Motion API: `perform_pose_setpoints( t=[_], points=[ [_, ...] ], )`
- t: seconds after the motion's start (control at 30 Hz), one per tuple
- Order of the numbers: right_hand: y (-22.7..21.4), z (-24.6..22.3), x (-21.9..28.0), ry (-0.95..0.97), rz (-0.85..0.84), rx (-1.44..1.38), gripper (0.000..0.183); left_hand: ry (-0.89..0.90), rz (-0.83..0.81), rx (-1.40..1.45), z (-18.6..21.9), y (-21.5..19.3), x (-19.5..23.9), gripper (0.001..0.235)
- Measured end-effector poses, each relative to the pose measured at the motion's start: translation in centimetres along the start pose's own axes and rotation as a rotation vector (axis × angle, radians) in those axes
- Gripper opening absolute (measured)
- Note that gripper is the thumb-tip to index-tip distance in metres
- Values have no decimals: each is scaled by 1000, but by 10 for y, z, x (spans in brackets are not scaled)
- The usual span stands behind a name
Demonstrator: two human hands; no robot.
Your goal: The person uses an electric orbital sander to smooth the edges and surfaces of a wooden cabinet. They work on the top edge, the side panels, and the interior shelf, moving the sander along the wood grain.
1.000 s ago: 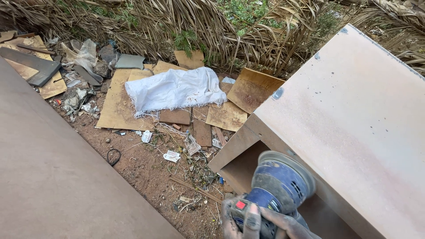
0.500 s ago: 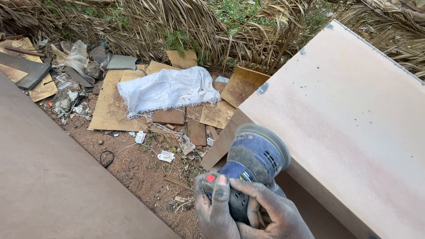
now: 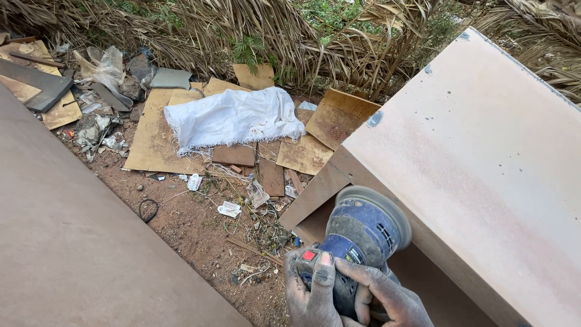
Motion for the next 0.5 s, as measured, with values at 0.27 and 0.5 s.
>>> perform_pose_setpoints(
  t=[0.27, 0.5],
  points=[
    [12, -22, -27, -148, -27, -82, 64, 19, -46, -66, 29, 4, -23, 28],
    [40, -37, -60, -115, -144, -32, 64, -148, 71, -109, 52, 4, -46, 25]
  ],
)
Point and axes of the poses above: each hand's wrist, its own x-axis away from the middle knuckle, its own y-axis out of the palm, z = x × y, the point moved 6 cm from there along -x, towards the middle knuckle, and after that the axes turned 5 degrees about -x, right-handed, at the moved point
